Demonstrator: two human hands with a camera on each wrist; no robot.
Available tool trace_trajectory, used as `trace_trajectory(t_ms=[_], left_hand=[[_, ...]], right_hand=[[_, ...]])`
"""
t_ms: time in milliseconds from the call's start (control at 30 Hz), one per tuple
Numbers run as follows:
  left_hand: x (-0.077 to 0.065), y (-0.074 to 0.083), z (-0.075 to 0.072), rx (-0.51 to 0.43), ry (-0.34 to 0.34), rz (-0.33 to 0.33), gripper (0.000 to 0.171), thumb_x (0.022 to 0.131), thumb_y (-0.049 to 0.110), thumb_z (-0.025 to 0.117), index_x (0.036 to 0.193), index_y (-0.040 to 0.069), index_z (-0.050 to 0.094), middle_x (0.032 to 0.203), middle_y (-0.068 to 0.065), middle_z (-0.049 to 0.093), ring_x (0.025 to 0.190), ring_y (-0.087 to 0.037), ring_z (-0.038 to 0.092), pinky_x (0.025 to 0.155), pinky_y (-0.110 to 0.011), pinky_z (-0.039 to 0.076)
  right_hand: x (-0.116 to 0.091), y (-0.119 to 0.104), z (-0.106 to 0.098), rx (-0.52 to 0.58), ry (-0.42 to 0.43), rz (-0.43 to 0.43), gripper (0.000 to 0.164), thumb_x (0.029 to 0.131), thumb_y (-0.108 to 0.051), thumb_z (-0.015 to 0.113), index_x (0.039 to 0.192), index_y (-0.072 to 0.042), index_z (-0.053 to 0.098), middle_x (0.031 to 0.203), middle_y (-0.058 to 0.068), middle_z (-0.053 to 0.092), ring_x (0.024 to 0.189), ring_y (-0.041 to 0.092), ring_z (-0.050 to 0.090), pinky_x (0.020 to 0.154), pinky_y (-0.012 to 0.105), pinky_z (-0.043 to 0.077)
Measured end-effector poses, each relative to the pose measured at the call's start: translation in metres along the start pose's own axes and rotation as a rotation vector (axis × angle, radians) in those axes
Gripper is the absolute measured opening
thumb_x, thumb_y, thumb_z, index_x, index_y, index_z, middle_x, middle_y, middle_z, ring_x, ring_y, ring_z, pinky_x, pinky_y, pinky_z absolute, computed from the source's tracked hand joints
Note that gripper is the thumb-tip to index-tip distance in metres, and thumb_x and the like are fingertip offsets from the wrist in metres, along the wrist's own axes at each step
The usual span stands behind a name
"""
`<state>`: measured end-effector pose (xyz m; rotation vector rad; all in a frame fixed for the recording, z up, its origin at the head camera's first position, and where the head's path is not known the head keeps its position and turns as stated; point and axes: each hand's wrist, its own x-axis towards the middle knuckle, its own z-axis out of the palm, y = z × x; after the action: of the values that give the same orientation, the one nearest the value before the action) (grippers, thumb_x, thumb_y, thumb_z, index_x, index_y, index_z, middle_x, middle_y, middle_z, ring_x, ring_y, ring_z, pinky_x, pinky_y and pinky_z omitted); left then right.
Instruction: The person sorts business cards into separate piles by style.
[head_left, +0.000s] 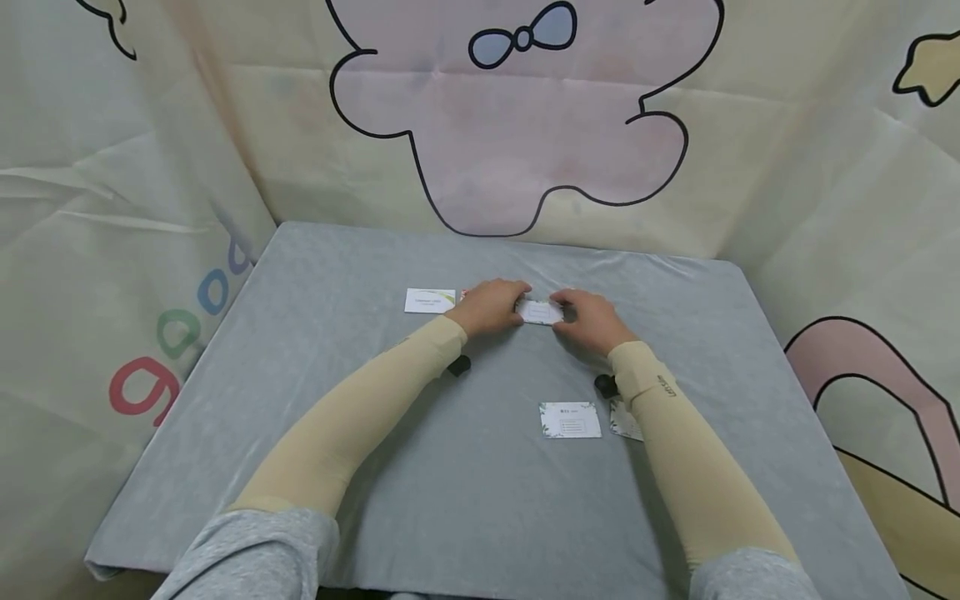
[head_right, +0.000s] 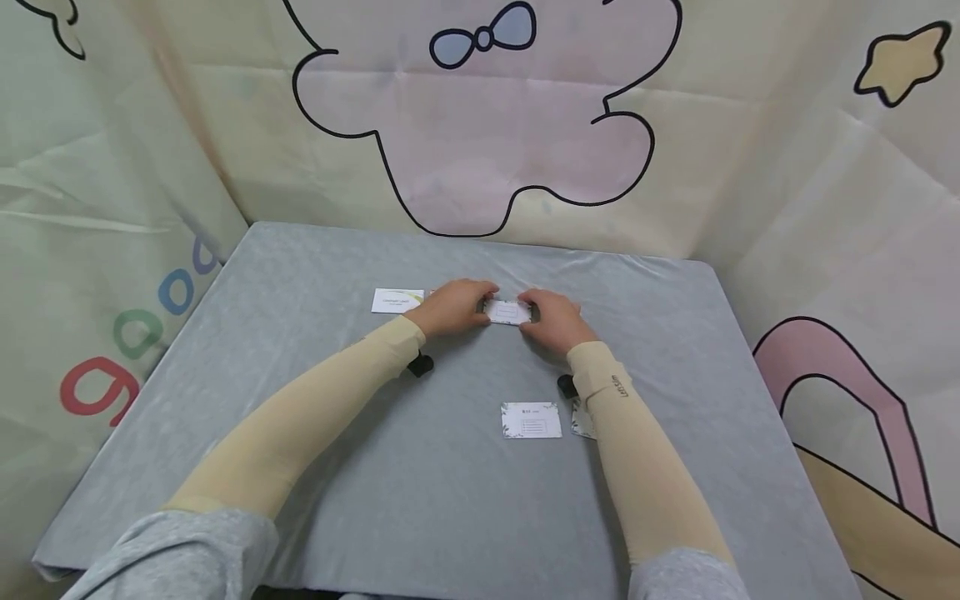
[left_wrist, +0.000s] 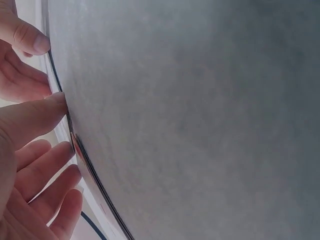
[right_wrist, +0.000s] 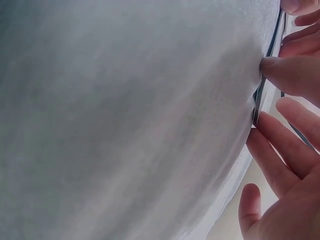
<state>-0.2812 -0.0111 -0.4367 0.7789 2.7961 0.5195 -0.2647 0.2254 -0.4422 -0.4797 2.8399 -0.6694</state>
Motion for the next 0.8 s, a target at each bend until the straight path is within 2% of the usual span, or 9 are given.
trace_trajectory(t_ms=[333,500,633,800], left_hand=[[-0.004,0.002,0.002,0.0,-0.01,-0.007,0.06,0.104,0.027,0.074,0.159,0.014,0.053,0.149,-0.005,0.067,0.135,-0.022,0.065,0.115,-0.043,0.052],[-0.012,0.008,0.003,0.044,0.021,0.029,0.064,0.101,0.03,0.078,0.158,0.012,0.054,0.145,-0.006,0.07,0.131,-0.023,0.067,0.114,-0.043,0.052],[-0.032,0.023,0.005,0.074,0.035,0.101,0.068,0.099,0.036,0.08,0.156,0.009,0.055,0.144,-0.008,0.071,0.13,-0.025,0.068,0.112,-0.042,0.053],[-0.072,0.051,0.012,0.104,0.038,0.175,0.071,0.096,0.045,0.081,0.153,0.009,0.058,0.139,-0.005,0.074,0.122,-0.022,0.072,0.108,-0.039,0.056]], right_hand=[[-0.003,0.001,0.001,-0.005,-0.01,0.014,0.057,0.099,-0.019,0.078,0.151,-0.008,0.06,0.158,0.019,0.058,0.151,0.042,0.051,0.125,0.062,0.038],[-0.01,-0.001,-0.001,-0.015,-0.008,-0.035,0.059,0.097,-0.019,0.078,0.151,-0.005,0.059,0.156,0.021,0.059,0.15,0.044,0.051,0.125,0.062,0.038],[-0.035,-0.002,-0.006,-0.026,-0.005,-0.078,0.06,0.097,-0.02,0.079,0.151,-0.005,0.058,0.155,0.021,0.061,0.149,0.044,0.052,0.125,0.066,0.034],[-0.091,-0.011,-0.008,-0.066,0.019,-0.134,0.058,0.096,-0.023,0.082,0.148,-0.007,0.062,0.149,0.016,0.066,0.143,0.041,0.059,0.115,0.071,0.031]])
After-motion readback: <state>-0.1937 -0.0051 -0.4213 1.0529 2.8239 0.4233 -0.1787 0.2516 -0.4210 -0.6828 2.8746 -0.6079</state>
